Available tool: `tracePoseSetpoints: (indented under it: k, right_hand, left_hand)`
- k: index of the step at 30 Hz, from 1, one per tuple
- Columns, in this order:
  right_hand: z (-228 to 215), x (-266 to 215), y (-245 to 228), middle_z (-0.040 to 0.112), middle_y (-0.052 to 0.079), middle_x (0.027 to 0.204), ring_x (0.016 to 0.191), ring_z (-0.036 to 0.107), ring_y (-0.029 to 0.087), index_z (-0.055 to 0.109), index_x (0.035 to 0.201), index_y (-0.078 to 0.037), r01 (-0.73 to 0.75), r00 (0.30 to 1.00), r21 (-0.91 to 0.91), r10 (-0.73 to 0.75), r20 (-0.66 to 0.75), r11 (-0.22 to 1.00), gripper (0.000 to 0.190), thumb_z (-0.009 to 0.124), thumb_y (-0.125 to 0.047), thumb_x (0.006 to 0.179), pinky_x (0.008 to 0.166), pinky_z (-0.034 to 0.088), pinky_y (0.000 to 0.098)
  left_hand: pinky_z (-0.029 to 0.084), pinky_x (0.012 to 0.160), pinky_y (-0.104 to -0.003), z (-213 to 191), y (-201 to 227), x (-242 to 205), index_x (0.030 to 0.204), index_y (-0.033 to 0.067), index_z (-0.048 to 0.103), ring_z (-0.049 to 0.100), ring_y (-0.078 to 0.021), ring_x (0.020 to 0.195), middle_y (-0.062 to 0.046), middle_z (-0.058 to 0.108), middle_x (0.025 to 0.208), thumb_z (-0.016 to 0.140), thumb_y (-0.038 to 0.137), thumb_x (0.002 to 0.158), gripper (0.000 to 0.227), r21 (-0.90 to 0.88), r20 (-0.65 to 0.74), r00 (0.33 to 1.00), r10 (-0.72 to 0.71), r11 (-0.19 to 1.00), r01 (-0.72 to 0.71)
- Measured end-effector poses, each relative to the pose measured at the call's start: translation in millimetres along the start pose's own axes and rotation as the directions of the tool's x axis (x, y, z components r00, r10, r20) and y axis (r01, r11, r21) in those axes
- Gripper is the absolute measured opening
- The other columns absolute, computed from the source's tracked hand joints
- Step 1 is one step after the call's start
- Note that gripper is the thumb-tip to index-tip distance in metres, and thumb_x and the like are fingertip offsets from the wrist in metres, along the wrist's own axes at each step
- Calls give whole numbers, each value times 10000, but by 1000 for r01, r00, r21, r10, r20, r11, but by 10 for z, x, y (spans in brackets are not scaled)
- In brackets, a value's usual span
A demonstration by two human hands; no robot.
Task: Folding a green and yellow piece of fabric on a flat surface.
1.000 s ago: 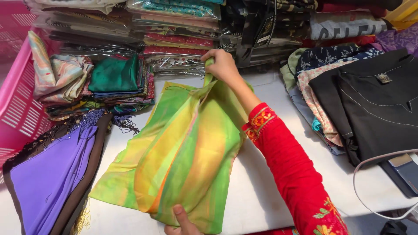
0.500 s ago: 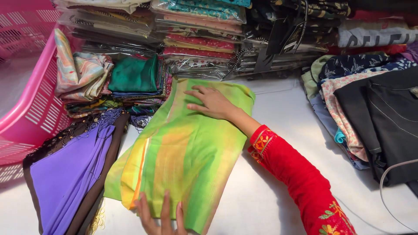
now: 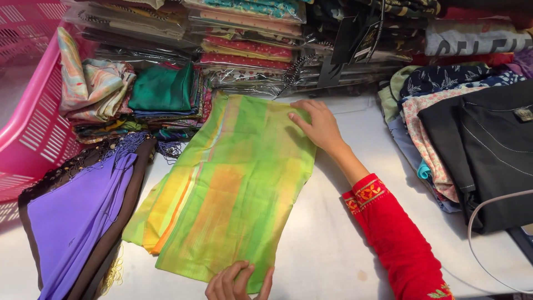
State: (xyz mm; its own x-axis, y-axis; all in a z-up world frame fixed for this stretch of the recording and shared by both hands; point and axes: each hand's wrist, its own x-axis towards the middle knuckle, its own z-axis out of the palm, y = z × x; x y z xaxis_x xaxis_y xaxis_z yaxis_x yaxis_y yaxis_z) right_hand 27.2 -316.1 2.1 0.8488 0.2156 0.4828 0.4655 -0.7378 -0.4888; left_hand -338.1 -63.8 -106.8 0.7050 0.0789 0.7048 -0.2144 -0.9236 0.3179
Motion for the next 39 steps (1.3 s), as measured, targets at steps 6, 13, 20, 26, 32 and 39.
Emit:
tracePoseSetpoints:
  k: [6,13,20,26,32,39]
  right_hand:
    - [-79,-183,300,664,210,1242,1127,563,389,479,1497,-67,-79,978,-54,88,187,995,661,643,-444,980,977,454,475]
    - [-93,-164,207,691,250,1106,1148,575,405,383,1483,-100,-143,933,32,124,339,989,814,798,-346,827,983,458,463]
    - [-853,-725,434,710,225,1086,1057,678,412,420,1426,-119,-283,917,-133,308,251,950,769,830,-245,787,902,512,480]
    - [-1018,-1019,-83,597,191,1320,1238,527,359,501,1365,-104,29,994,-613,-84,-63,790,793,836,-255,662,1044,365,554]
    - [-498,-510,-262,594,63,1390,1286,564,311,540,1358,-188,411,904,-245,-358,234,878,509,693,-85,883,1070,445,452]
    - [29,42,-298,611,61,1239,1119,591,343,542,1441,-243,371,757,-160,-198,622,915,773,632,73,741,889,503,454]
  left_hand:
    - [360,1070,-433,247,-58,277,1236,203,670,623,-182,1140,-3,649,1278,746,624,742,654,30,145,978,151,987,-157]
    - [358,1116,-533,219,-213,268,1428,32,534,512,-344,1349,-217,525,1473,613,644,785,891,96,276,947,164,976,-197]
    - [439,1058,-491,222,-442,21,1408,80,570,585,-295,1293,-173,578,1434,626,243,867,568,42,465,805,367,900,-435]
    - [372,1075,-567,-86,-231,657,1360,200,613,492,-299,1345,-124,524,1473,616,419,876,532,-35,375,825,423,896,-443]
    - [447,1032,-490,-370,-533,1413,1357,188,637,532,-298,1323,-72,572,1430,584,410,948,468,181,356,918,-175,977,116]
    - [556,811,-356,-333,-827,1450,1301,215,690,732,-194,941,-14,695,1080,764,392,871,471,266,474,735,-485,875,405]
